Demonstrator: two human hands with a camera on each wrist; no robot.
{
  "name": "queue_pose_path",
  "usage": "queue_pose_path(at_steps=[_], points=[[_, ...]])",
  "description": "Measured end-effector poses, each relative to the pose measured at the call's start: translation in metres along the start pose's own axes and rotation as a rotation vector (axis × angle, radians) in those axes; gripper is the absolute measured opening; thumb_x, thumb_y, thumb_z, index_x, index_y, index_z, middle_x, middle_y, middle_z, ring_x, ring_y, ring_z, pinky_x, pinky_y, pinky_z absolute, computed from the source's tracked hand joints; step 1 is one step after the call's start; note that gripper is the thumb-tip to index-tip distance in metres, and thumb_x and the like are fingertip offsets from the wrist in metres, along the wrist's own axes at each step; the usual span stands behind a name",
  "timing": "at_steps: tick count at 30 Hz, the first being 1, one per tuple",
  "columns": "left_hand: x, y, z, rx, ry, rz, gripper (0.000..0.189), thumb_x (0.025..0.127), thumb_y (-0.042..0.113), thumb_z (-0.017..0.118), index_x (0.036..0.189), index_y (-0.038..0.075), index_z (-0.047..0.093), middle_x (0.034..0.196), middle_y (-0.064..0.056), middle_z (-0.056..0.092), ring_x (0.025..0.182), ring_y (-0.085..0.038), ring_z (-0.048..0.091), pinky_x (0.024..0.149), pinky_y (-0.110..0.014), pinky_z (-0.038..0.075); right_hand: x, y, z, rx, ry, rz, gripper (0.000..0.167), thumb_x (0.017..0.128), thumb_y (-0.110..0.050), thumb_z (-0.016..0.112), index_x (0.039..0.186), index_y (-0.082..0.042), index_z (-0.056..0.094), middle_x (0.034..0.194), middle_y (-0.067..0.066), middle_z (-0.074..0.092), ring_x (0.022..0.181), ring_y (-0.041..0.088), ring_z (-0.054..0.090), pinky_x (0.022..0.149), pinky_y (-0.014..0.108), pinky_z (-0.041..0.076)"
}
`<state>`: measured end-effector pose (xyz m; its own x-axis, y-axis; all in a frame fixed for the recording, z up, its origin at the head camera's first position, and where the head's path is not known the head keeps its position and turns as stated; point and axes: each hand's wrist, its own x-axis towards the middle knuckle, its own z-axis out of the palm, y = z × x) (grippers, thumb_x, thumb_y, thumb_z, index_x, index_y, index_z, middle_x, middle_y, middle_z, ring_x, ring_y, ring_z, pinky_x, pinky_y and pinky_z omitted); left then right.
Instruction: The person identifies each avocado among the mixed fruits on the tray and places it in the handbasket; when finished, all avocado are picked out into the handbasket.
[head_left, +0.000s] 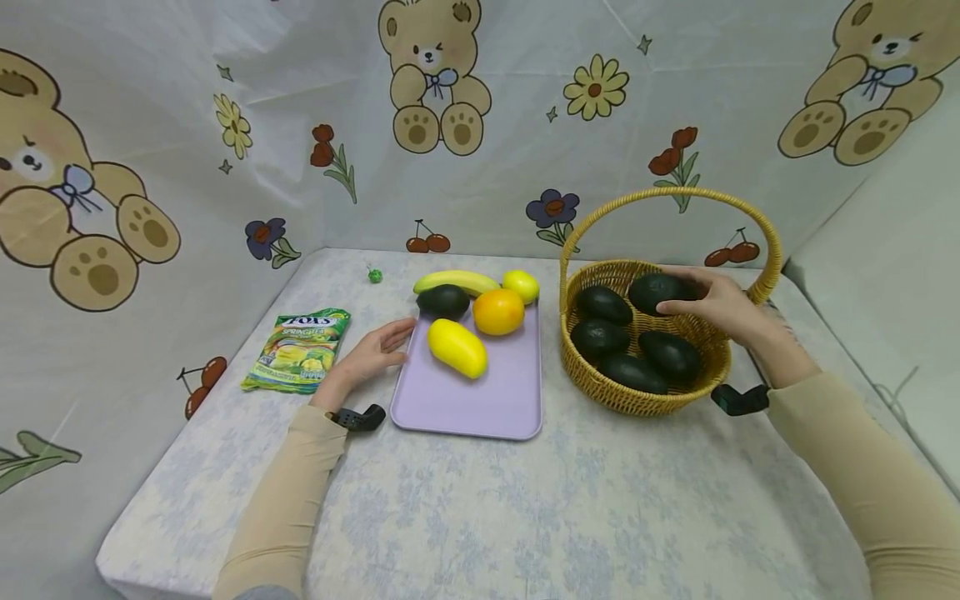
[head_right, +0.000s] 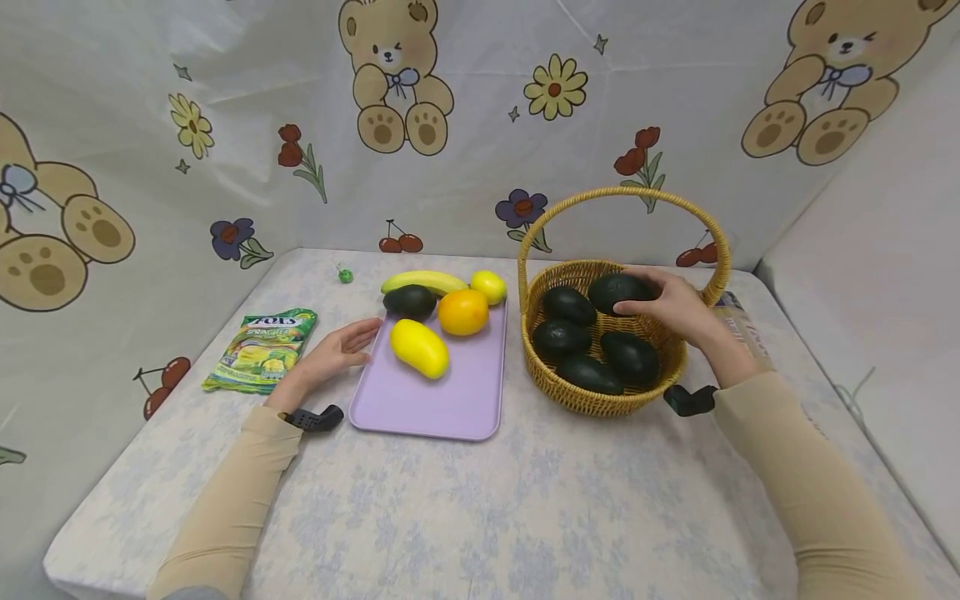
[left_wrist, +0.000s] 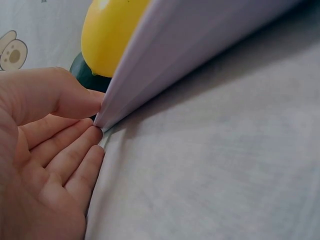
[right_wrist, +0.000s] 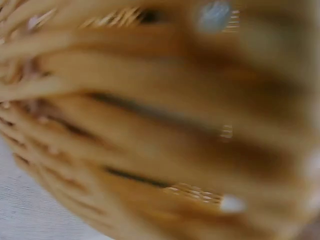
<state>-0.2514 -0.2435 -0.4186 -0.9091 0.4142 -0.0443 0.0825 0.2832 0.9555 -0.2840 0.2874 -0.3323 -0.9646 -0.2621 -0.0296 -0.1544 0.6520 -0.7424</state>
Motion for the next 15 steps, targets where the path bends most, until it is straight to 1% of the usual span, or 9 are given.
queue_pose_path(at_steps=[2, 4, 10, 15], points=[[0.0, 0.0, 0.0, 0.002, -0.001, 0.002, 0.065, 0.088, -0.01, 0.052, 0.145, -0.008, 0.022, 0.151, -0.022, 0.021, 0.138, -0.035, 0.022, 0.112, -0.043, 0.023, 0.001, 0.004, 0.002, 0.004, 0.005, -0.001, 0.076, 0.084, -0.037, 0.07, 0.146, -0.01, 0.036, 0.139, 0.017, 0.039, 0.117, 0.034, 0.044, 0.098, 0.055, 0.037], [-0.001, 0.001, 0.0, 0.006, -0.001, 0.006, 0.065, 0.088, -0.01, 0.052, 0.145, -0.009, 0.022, 0.151, -0.023, 0.021, 0.138, -0.035, 0.022, 0.112, -0.044, 0.023, 0.002, 0.007, 0.005, -0.01, 0.009, -0.001, 0.075, 0.084, -0.038, 0.07, 0.145, -0.009, 0.037, 0.138, 0.018, 0.04, 0.116, 0.035, 0.045, 0.097, 0.055, 0.037], [-0.003, 0.002, 0.001, 0.016, 0.0, 0.019, 0.064, 0.088, -0.01, 0.052, 0.144, -0.01, 0.022, 0.151, -0.024, 0.022, 0.138, -0.037, 0.022, 0.112, -0.045, 0.023, 0.004, 0.014, 0.014, -0.112, 0.015, -0.02, 0.073, 0.084, -0.041, 0.069, 0.141, -0.006, 0.041, 0.13, 0.023, 0.048, 0.112, 0.038, 0.048, 0.092, 0.058, 0.04], [-0.003, 0.003, 0.001, 0.013, -0.002, 0.024, 0.064, 0.088, -0.011, 0.052, 0.144, -0.011, 0.022, 0.15, -0.025, 0.021, 0.137, -0.038, 0.022, 0.112, -0.045, 0.023, 0.004, 0.018, 0.021, -0.134, 0.04, -0.021, 0.075, 0.085, -0.04, 0.069, 0.142, -0.003, 0.038, 0.128, 0.026, 0.048, 0.11, 0.041, 0.049, 0.088, 0.058, 0.043]])
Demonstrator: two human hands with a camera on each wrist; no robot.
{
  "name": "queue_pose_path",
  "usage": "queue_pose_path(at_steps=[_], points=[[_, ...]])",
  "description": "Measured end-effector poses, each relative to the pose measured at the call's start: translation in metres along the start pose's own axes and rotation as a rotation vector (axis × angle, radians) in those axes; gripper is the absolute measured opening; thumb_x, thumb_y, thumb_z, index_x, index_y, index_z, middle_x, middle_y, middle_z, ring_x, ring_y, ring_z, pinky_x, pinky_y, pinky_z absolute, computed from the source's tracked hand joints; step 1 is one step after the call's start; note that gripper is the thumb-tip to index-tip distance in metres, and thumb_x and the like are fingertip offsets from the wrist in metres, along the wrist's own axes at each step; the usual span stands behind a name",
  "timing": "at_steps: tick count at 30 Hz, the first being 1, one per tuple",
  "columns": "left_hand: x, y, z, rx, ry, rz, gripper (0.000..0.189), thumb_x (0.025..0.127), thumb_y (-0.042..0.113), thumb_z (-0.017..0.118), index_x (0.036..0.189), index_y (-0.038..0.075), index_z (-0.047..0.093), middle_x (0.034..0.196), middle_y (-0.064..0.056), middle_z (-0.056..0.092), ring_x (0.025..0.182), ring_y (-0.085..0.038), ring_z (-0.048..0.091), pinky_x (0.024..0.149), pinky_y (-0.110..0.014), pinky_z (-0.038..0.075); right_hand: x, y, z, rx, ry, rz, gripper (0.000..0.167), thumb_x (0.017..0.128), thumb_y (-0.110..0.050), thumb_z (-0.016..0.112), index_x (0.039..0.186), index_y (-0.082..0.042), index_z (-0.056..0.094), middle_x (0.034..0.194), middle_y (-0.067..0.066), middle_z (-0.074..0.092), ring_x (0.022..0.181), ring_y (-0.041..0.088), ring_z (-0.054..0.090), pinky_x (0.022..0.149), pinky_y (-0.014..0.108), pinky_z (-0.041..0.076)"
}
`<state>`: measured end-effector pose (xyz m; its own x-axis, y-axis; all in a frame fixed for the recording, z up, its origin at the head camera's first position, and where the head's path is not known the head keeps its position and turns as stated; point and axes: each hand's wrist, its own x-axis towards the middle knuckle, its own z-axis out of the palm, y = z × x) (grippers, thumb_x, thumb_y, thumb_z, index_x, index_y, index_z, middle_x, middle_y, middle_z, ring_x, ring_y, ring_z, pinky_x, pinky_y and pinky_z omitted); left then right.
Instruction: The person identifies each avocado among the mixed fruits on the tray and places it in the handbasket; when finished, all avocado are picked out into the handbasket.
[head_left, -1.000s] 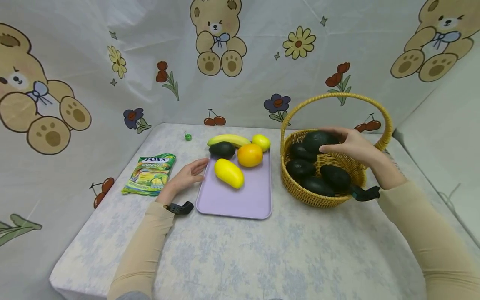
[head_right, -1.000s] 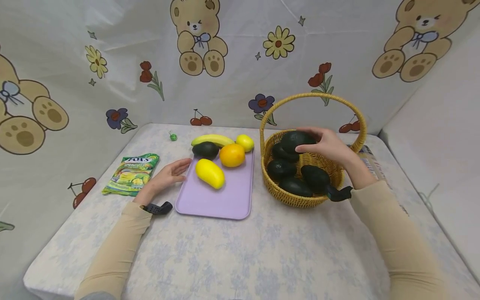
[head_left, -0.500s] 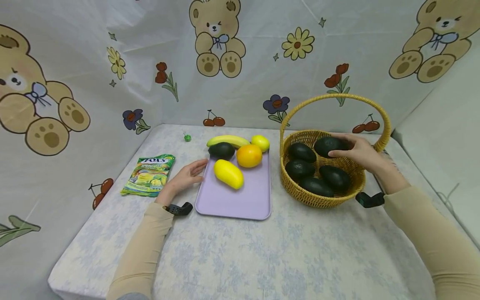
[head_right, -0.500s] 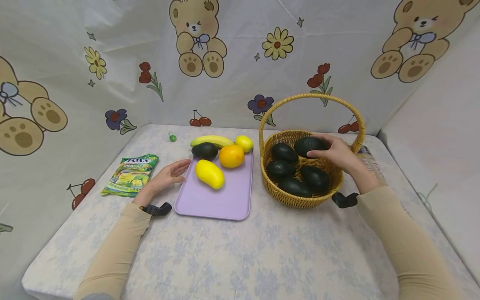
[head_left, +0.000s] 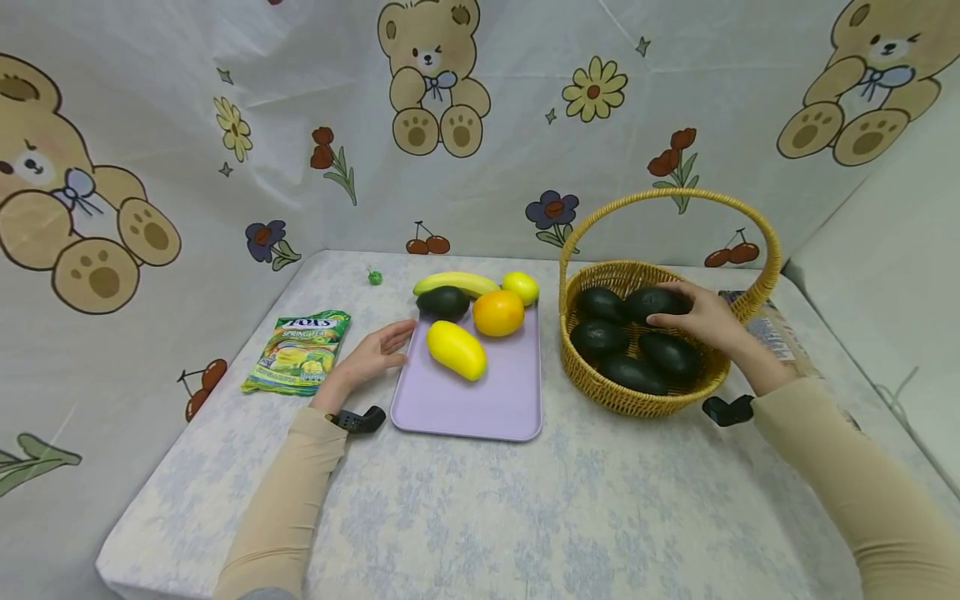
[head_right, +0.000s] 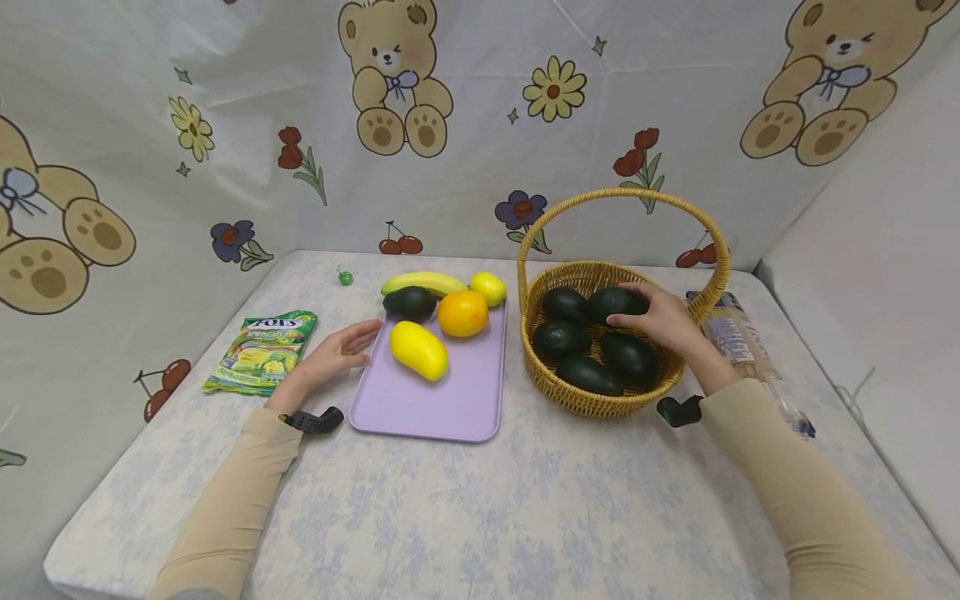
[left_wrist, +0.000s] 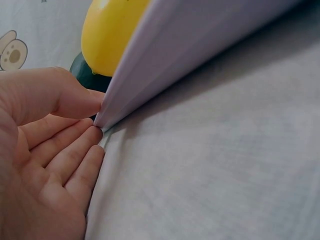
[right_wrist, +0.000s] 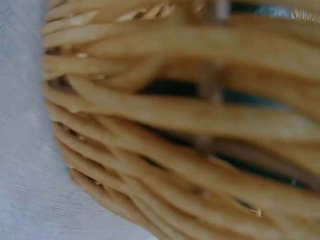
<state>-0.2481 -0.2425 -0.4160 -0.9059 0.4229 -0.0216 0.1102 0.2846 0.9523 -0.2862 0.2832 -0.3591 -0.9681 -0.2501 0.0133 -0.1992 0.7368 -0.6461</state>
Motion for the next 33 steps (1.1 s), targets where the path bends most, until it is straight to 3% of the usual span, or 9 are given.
queue_pose_path(at_steps=[5, 11, 17, 22, 28, 33], points=[[0.0, 0.0, 0.001, -0.003, 0.009, -0.014, 0.064, 0.088, -0.01, 0.053, 0.145, -0.009, 0.022, 0.151, -0.023, 0.022, 0.138, -0.036, 0.022, 0.112, -0.044, 0.023, 0.002, 0.004, 0.005, -0.043, 0.015, 0.002, 0.076, 0.085, -0.041, 0.068, 0.142, -0.002, 0.038, 0.131, 0.027, 0.044, 0.112, 0.043, 0.046, 0.087, 0.06, 0.043], [0.0, 0.0, 0.001, -0.002, 0.01, -0.022, 0.064, 0.088, -0.01, 0.053, 0.145, -0.009, 0.022, 0.151, -0.023, 0.022, 0.138, -0.035, 0.022, 0.111, -0.043, 0.024, 0.006, 0.009, 0.011, -0.112, -0.012, -0.053, 0.07, 0.084, -0.034, 0.07, 0.136, 0.005, 0.042, 0.128, 0.03, 0.046, 0.113, 0.045, 0.044, 0.093, 0.063, 0.032], [0.001, -0.001, 0.0, -0.007, 0.006, -0.018, 0.065, 0.088, -0.012, 0.052, 0.144, -0.011, 0.021, 0.151, -0.025, 0.02, 0.138, -0.037, 0.021, 0.112, -0.045, 0.023, 0.008, 0.01, 0.015, -0.088, -0.08, -0.035, 0.069, 0.085, -0.035, 0.068, 0.135, 0.005, 0.043, 0.124, 0.03, 0.049, 0.107, 0.042, 0.049, 0.085, 0.056, 0.044], [0.008, -0.018, -0.003, -0.014, 0.013, -0.005, 0.065, 0.088, -0.011, 0.053, 0.146, -0.008, 0.023, 0.151, -0.022, 0.022, 0.138, -0.034, 0.022, 0.112, -0.042, 0.024, 0.008, 0.009, 0.015, -0.049, -0.124, 0.001, 0.07, 0.085, -0.035, 0.069, 0.137, 0.004, 0.042, 0.126, 0.028, 0.048, 0.108, 0.041, 0.049, 0.085, 0.054, 0.045], [0.001, 0.0, 0.0, -0.007, 0.005, -0.027, 0.065, 0.088, -0.011, 0.052, 0.145, -0.009, 0.022, 0.151, -0.024, 0.021, 0.138, -0.036, 0.021, 0.112, -0.044, 0.023, 0.006, 0.007, 0.014, -0.047, -0.147, -0.022, 0.069, 0.084, -0.036, 0.07, 0.135, 0.003, 0.046, 0.126, 0.027, 0.05, 0.111, 0.039, 0.048, 0.088, 0.054, 0.043], [0.001, 0.001, 0.001, 0.006, 0.002, -0.026, 0.064, 0.088, -0.011, 0.052, 0.144, -0.011, 0.021, 0.151, -0.025, 0.021, 0.138, -0.037, 0.022, 0.112, -0.045, 0.023, 0.004, 0.007, 0.014, -0.056, -0.174, -0.044, 0.067, 0.083, -0.038, 0.07, 0.134, -0.001, 0.048, 0.125, 0.025, 0.051, 0.11, 0.037, 0.049, 0.087, 0.051, 0.043]])
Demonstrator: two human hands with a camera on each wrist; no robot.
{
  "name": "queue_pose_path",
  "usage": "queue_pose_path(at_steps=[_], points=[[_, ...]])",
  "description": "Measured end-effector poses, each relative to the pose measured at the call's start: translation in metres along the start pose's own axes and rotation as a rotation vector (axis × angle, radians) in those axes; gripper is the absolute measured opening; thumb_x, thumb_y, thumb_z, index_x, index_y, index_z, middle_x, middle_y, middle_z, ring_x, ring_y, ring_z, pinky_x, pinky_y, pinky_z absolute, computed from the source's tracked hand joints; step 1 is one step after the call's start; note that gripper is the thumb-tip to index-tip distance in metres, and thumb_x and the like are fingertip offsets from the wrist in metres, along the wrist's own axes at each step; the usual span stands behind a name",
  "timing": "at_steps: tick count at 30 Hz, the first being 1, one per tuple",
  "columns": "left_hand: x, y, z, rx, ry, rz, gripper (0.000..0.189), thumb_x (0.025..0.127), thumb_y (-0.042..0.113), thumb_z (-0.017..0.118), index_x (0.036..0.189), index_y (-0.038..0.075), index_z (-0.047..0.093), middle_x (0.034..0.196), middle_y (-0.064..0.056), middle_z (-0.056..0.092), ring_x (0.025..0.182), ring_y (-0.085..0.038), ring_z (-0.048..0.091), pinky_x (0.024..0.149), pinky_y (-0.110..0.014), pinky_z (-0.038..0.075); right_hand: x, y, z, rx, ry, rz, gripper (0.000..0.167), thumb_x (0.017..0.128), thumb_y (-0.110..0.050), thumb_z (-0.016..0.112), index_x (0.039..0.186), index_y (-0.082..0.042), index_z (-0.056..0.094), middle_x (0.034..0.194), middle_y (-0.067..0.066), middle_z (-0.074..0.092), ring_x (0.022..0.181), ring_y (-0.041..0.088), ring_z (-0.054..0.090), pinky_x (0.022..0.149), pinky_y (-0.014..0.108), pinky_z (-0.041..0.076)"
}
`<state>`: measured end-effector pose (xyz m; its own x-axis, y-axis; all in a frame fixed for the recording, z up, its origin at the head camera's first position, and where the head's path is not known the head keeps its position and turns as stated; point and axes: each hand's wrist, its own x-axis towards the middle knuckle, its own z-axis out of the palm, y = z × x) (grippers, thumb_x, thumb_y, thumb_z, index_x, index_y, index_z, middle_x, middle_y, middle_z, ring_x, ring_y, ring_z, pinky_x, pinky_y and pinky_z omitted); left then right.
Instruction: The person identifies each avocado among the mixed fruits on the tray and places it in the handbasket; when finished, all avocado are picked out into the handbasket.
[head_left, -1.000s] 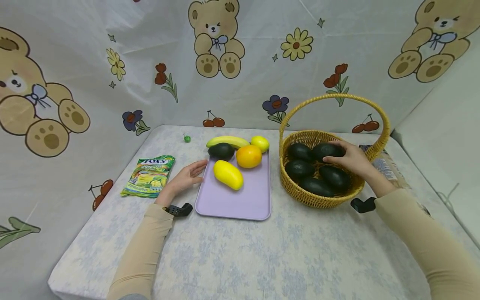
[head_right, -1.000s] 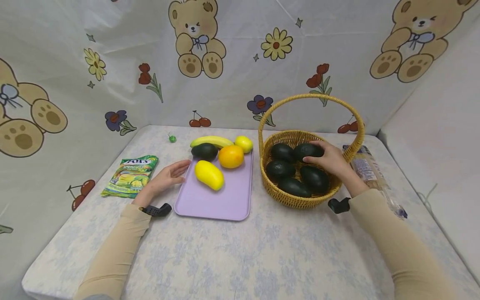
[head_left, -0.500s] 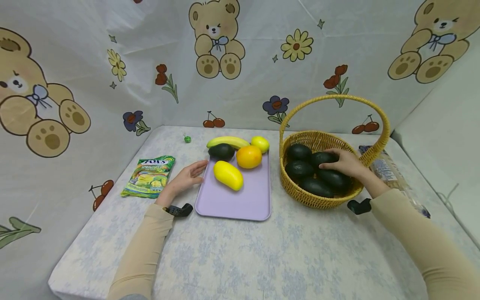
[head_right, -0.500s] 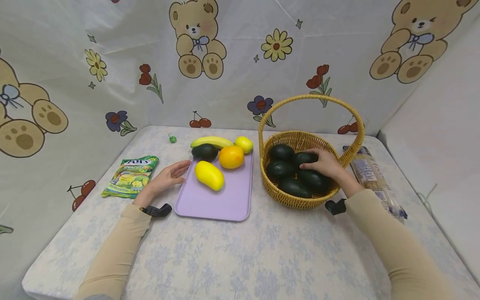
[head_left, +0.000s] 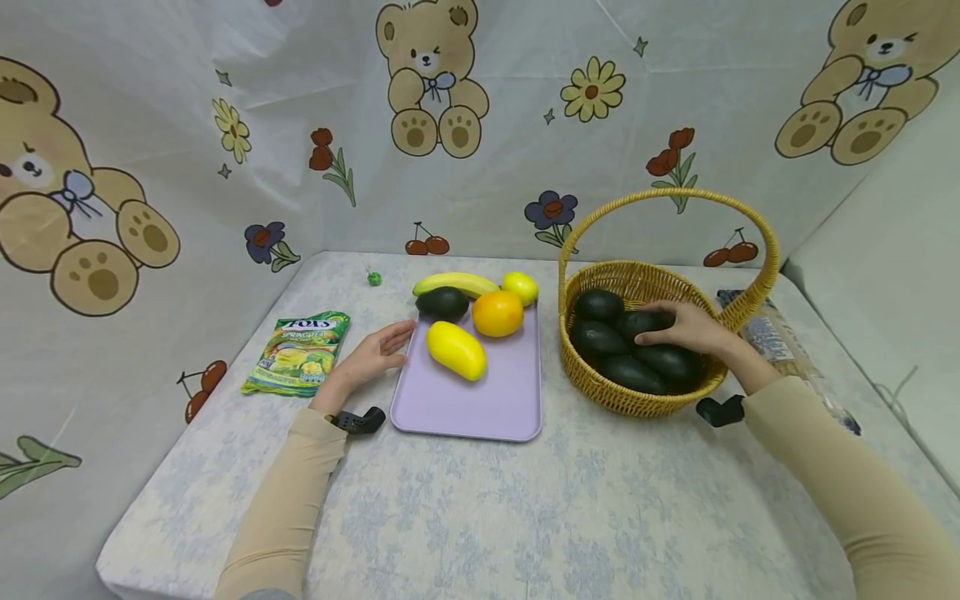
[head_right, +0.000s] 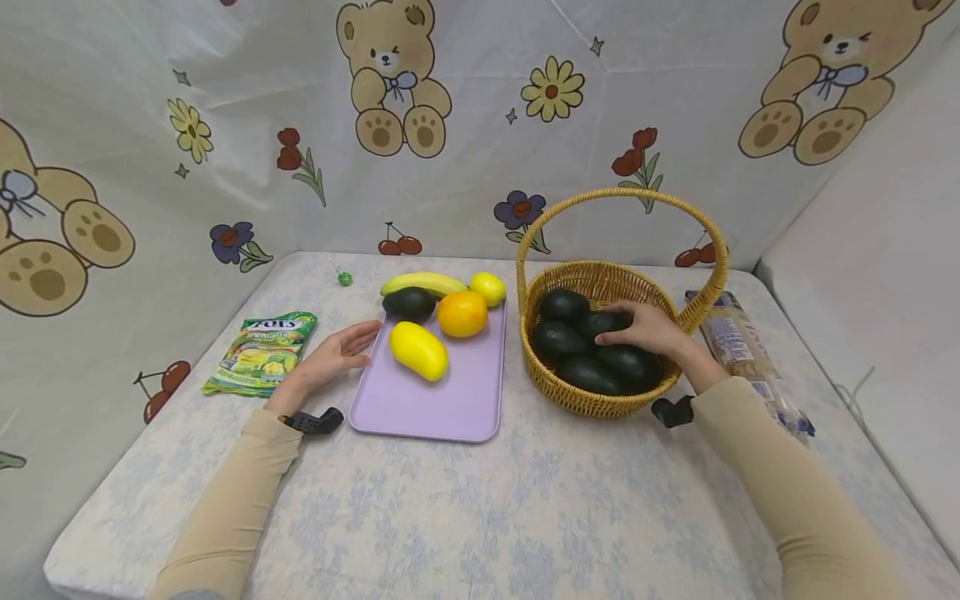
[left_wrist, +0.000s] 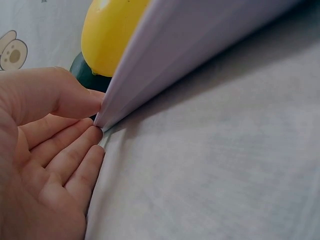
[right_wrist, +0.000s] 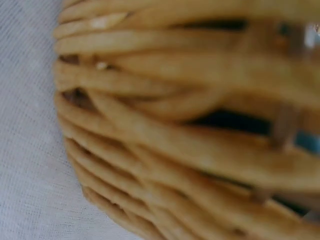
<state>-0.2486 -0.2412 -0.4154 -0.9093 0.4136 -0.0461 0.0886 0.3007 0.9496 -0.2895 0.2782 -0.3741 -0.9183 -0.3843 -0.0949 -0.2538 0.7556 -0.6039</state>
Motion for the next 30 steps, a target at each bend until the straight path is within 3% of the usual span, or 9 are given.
queue_pose_path(at_steps=[8, 17, 24, 30], points=[[0.0, -0.003, 0.0, -0.021, -0.006, 0.012, 0.064, 0.088, -0.011, 0.052, 0.145, -0.01, 0.021, 0.151, -0.024, 0.021, 0.138, -0.036, 0.021, 0.112, -0.045, 0.023, 0.0, -0.001, 0.0, -0.002, -0.013, -0.023, 0.07, 0.084, -0.038, 0.07, 0.137, 0.0, 0.046, 0.128, 0.026, 0.051, 0.112, 0.037, 0.049, 0.088, 0.051, 0.043], [0.0, -0.001, 0.0, -0.013, 0.0, 0.004, 0.064, 0.088, -0.01, 0.053, 0.145, -0.009, 0.022, 0.151, -0.023, 0.021, 0.138, -0.035, 0.022, 0.112, -0.044, 0.023, 0.001, 0.0, 0.001, -0.003, 0.035, -0.073, 0.068, 0.083, -0.034, 0.071, 0.134, 0.003, 0.048, 0.129, 0.025, 0.052, 0.115, 0.039, 0.049, 0.093, 0.054, 0.041], [0.0, -0.003, -0.001, -0.021, 0.0, 0.002, 0.065, 0.088, -0.01, 0.053, 0.145, -0.009, 0.022, 0.151, -0.023, 0.021, 0.138, -0.034, 0.022, 0.112, -0.043, 0.024, -0.001, -0.005, -0.003, 0.106, 0.069, -0.084, 0.066, 0.085, -0.03, 0.071, 0.135, 0.004, 0.045, 0.134, 0.024, 0.049, 0.123, 0.039, 0.044, 0.1, 0.055, 0.036], [0.001, -0.004, -0.001, -0.017, 0.0, -0.002, 0.065, 0.088, -0.009, 0.054, 0.146, -0.008, 0.022, 0.151, -0.022, 0.022, 0.138, -0.033, 0.023, 0.112, -0.042, 0.024, -0.012, -0.03, -0.011, 0.182, 0.119, -0.093, 0.064, 0.085, -0.029, 0.071, 0.138, -0.003, 0.045, 0.138, 0.017, 0.047, 0.127, 0.033, 0.041, 0.103, 0.054, 0.034]])
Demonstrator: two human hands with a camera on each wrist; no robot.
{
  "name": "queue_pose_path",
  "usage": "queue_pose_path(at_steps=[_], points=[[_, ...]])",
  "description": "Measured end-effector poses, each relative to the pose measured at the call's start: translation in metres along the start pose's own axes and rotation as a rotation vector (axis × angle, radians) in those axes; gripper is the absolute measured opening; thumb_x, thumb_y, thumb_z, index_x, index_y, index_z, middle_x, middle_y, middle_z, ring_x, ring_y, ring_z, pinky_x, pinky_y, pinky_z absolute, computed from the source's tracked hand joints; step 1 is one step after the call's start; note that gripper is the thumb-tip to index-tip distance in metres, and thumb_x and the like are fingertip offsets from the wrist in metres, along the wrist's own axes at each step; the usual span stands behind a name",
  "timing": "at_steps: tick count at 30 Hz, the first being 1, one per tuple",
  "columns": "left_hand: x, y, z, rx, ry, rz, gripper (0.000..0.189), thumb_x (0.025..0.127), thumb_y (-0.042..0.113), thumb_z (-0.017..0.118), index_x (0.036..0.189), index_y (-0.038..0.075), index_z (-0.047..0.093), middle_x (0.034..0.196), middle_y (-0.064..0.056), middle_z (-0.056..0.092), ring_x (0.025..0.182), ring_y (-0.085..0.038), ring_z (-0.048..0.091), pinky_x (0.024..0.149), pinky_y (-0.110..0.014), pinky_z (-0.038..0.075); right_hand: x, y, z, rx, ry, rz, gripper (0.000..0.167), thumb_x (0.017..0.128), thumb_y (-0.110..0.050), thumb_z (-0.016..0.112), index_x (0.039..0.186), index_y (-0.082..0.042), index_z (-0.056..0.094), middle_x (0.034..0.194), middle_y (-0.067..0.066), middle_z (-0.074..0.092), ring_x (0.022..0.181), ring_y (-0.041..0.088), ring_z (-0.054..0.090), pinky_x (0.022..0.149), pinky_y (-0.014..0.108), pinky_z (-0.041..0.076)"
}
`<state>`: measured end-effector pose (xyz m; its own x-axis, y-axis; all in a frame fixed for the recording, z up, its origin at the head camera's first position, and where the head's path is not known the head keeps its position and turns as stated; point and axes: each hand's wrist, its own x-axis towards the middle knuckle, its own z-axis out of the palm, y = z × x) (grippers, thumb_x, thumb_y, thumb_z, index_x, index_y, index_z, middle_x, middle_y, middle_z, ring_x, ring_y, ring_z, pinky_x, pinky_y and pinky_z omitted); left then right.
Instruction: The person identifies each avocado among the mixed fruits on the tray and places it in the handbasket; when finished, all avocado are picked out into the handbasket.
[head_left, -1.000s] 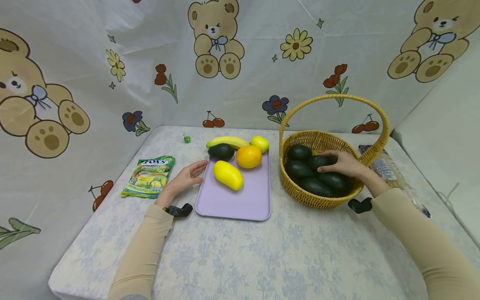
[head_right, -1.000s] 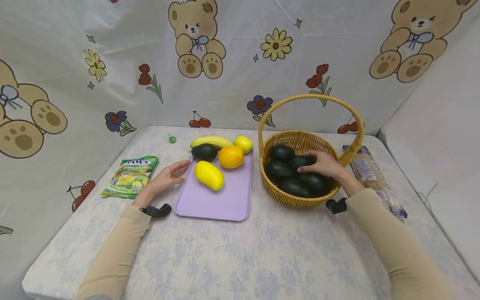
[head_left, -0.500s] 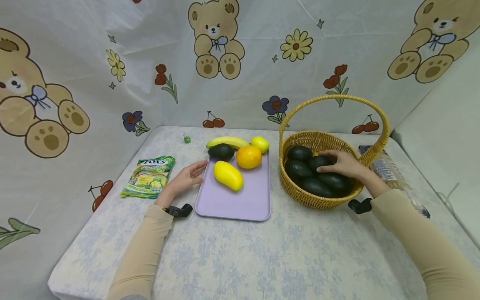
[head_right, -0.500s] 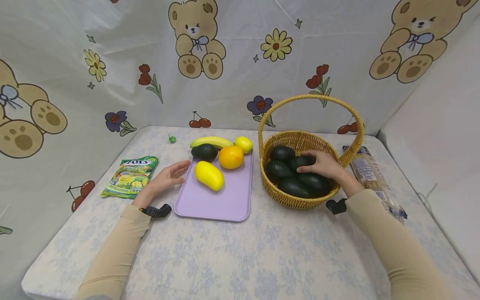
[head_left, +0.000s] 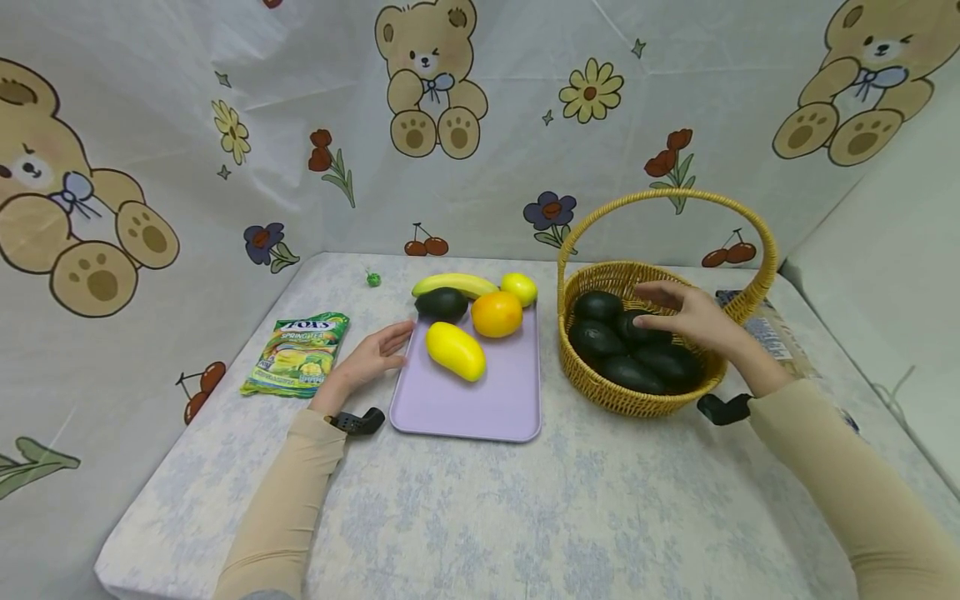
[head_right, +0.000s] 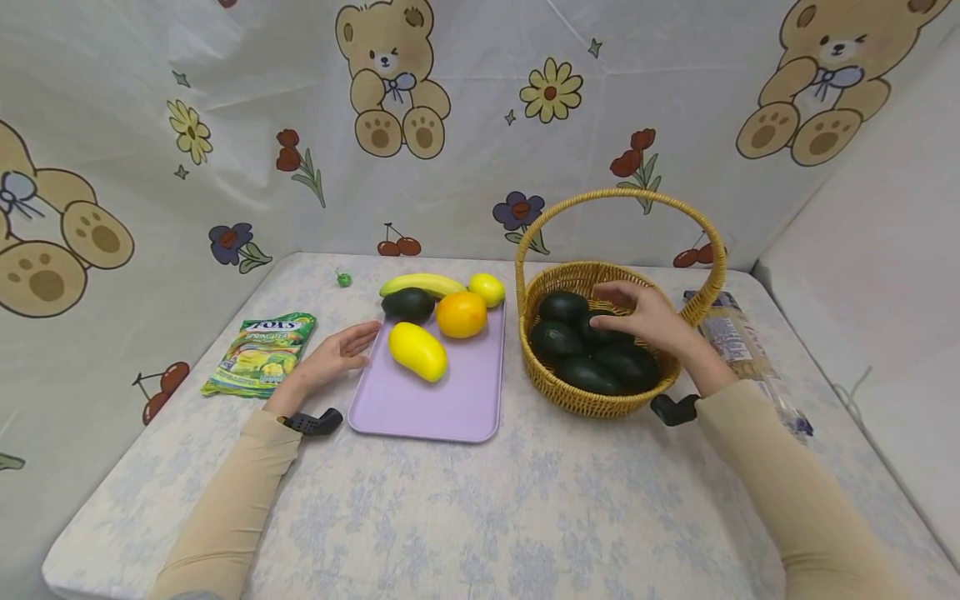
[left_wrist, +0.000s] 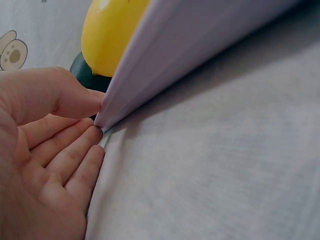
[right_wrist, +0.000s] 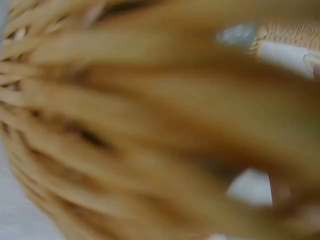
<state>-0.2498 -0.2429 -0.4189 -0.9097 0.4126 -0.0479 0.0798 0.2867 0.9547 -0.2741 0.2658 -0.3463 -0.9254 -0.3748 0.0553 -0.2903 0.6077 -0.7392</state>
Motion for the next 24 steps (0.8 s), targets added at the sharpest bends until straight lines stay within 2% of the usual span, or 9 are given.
queue_pose_path(at_steps=[3, 8, 11, 15, 19, 22, 24], points=[[0.0, 0.0, 0.0, -0.006, -0.001, 0.0, 0.065, 0.088, -0.01, 0.053, 0.146, -0.008, 0.022, 0.151, -0.021, 0.022, 0.138, -0.033, 0.023, 0.112, -0.042, 0.024, -0.006, -0.019, -0.003, 0.009, 0.042, -0.049, 0.059, 0.086, -0.025, 0.07, 0.137, -0.005, 0.047, 0.136, 0.014, 0.049, 0.126, 0.03, 0.043, 0.102, 0.051, 0.036], [0.0, 0.0, -0.001, -0.018, -0.004, 0.001, 0.066, 0.088, -0.011, 0.053, 0.145, -0.008, 0.022, 0.151, -0.022, 0.021, 0.138, -0.033, 0.022, 0.112, -0.042, 0.023, -0.015, -0.052, -0.006, 0.032, 0.132, -0.162, 0.051, 0.087, -0.018, 0.069, 0.134, -0.01, 0.051, 0.133, 0.009, 0.052, 0.121, 0.016, 0.048, 0.096, 0.022, 0.043], [0.0, 0.0, -0.001, -0.015, -0.008, 0.003, 0.065, 0.088, -0.011, 0.053, 0.145, -0.009, 0.021, 0.151, -0.022, 0.021, 0.138, -0.034, 0.022, 0.112, -0.042, 0.023, -0.017, -0.07, -0.002, 0.1, 0.151, -0.247, 0.049, 0.088, -0.012, 0.067, 0.134, -0.01, 0.052, 0.132, 0.007, 0.053, 0.118, 0.009, 0.049, 0.091, 0.013, 0.042], [-0.001, 0.0, -0.003, -0.011, -0.007, 0.003, 0.065, 0.088, -0.01, 0.053, 0.145, -0.008, 0.021, 0.152, -0.022, 0.021, 0.138, -0.034, 0.022, 0.112, -0.042, 0.024, -0.011, -0.092, 0.012, 0.198, 0.123, -0.357, 0.049, 0.087, -0.004, 0.066, 0.134, -0.006, 0.051, 0.132, 0.008, 0.053, 0.119, 0.01, 0.049, 0.095, 0.017, 0.042], [0.0, 0.0, -0.003, -0.011, -0.011, 0.007, 0.065, 0.089, -0.01, 0.052, 0.145, -0.008, 0.021, 0.152, -0.022, 0.021, 0.138, -0.034, 0.022, 0.112, -0.042, 0.024, 0.002, -0.111, 0.027, 0.251, 0.087, -0.464, 0.049, 0.086, 0.002, 0.065, 0.132, 0.0, 0.051, 0.131, 0.015, 0.052, 0.121, 0.015, 0.048, 0.1, 0.021, 0.04], [0.0, 0.0, -0.002, -0.012, -0.014, 0.013, 0.064, 0.089, -0.01, 0.052, 0.145, -0.009, 0.021, 0.151, -0.023, 0.021, 0.138, -0.034, 0.022, 0.112, -0.042, 0.024, 0.014, -0.123, 0.035, 0.273, 0.081, -0.513, 0.049, 0.084, 0.005, 0.065, 0.131, 0.003, 0.051, 0.131, 0.02, 0.051, 0.122, 0.02, 0.048, 0.101, 0.023, 0.04], [0.0, 0.0, -0.002, -0.011, -0.013, 0.014, 0.064, 0.089, -0.01, 0.052, 0.145, -0.009, 0.021, 0.151, -0.023, 0.021, 0.138, -0.034, 0.022, 0.112, -0.043, 0.024, 0.02, -0.135, 0.041, 0.286, 0.078, -0.527, 0.049, 0.084, 0.008, 0.064, 0.13, 0.006, 0.05, 0.131, 0.023, 0.05, 0.122, 0.024, 0.048, 0.103, 0.028, 0.039]])
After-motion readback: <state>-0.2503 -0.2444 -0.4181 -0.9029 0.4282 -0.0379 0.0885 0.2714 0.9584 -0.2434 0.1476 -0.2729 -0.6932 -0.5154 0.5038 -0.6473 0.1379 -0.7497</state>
